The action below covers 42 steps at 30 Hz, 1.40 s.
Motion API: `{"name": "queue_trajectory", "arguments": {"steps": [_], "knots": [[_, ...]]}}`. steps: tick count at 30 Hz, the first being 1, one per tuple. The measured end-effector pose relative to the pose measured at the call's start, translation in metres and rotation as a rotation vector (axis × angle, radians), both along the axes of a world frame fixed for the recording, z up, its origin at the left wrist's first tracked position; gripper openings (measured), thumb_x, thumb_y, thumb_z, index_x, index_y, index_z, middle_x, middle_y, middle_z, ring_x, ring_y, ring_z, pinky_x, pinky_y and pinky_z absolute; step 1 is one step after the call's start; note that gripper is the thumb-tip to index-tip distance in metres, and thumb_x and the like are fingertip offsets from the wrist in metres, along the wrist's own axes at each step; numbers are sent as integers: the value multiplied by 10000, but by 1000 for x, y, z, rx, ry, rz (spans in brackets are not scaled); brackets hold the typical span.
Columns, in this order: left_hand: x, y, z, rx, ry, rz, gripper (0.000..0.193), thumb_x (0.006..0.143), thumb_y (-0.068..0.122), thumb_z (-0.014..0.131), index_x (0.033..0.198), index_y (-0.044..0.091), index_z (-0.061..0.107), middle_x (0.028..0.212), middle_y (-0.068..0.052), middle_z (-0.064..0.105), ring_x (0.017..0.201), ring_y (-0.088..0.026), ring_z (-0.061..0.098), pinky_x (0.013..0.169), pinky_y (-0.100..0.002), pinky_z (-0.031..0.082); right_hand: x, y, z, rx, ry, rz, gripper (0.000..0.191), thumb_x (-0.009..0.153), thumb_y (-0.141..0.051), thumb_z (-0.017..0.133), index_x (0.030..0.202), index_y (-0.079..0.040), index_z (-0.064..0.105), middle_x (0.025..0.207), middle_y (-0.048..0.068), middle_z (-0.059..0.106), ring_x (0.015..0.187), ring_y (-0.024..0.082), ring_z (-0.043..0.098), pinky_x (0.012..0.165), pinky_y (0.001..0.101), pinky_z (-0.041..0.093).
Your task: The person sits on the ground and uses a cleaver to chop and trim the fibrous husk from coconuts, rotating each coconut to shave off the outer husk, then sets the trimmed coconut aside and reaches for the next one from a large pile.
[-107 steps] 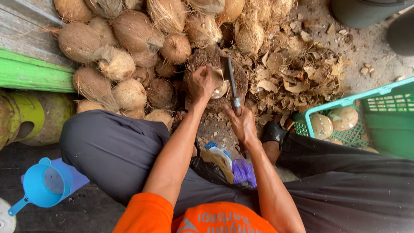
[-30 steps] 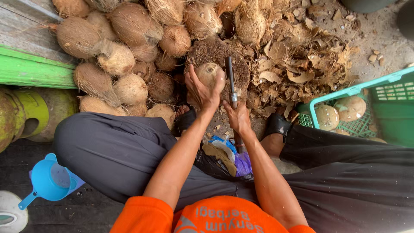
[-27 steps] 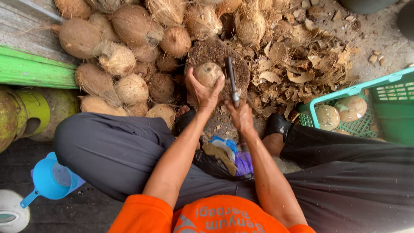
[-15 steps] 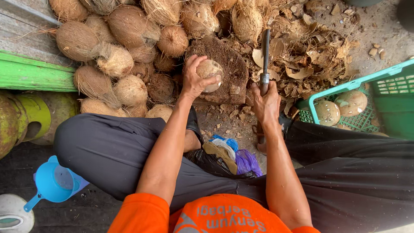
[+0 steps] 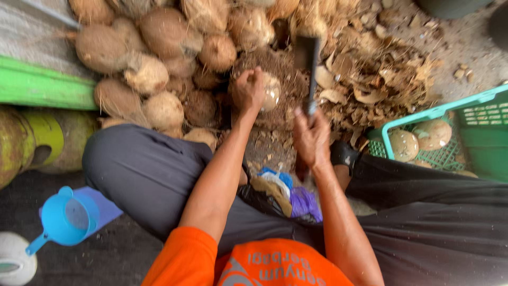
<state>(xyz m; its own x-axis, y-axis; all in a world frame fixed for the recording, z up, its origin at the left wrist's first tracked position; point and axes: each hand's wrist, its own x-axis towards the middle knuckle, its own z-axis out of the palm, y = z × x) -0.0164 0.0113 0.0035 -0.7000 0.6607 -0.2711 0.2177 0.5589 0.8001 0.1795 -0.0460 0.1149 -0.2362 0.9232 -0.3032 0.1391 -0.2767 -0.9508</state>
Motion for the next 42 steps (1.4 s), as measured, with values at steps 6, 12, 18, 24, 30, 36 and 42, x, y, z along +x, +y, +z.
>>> {"name": "queue_trajectory", "arguments": {"steps": [6,12,18,24,30,36,42], "knots": [[2,2,-4,-45,26,6,457,982,550,518,793,153,643,759,-1,637,659,-168,593,613,-374,510,-16,-5,-15,54,26,-37,244,1051,-327,577,915,-126,603,616,-46,547,464,65,485,378,267,415],[2,2,-3,36,15,19,465,985,540,538,786,134,646,751,1,646,657,-163,578,653,-376,492,-15,-4,-23,30,37,-38,385,1011,-406,637,751,-136,548,542,-30,504,407,77,459,356,279,385],[-5,1,-3,67,-63,13,425,948,531,510,814,151,643,770,27,661,641,-143,612,602,-373,520,-18,-2,-42,-73,-152,37,465,995,-465,647,692,-162,468,530,-36,483,420,100,466,378,304,413],[4,0,-9,51,-124,53,453,957,548,469,826,145,631,730,27,606,633,-122,583,571,-356,481,-19,-6,-30,-169,-254,94,434,969,-480,633,718,-164,473,554,-16,484,433,129,440,392,363,415],[7,-6,-18,110,29,-70,532,995,602,440,800,142,622,695,23,542,600,-139,486,526,-359,429,-7,1,-21,95,-158,-26,333,989,-407,679,844,-118,596,642,-3,544,551,84,479,476,329,419],[10,-8,-16,90,-29,-47,504,969,589,402,815,156,608,643,61,537,533,-123,475,474,-365,397,-8,-2,-37,-82,-458,144,429,1009,-446,682,827,-59,642,646,38,603,537,141,514,504,359,436],[14,-6,-15,163,115,-79,461,1015,509,428,792,137,584,688,62,516,594,-106,477,538,-312,422,-9,-1,-31,111,-421,113,378,961,-479,648,881,-111,669,593,58,582,515,162,502,516,372,419]]}}
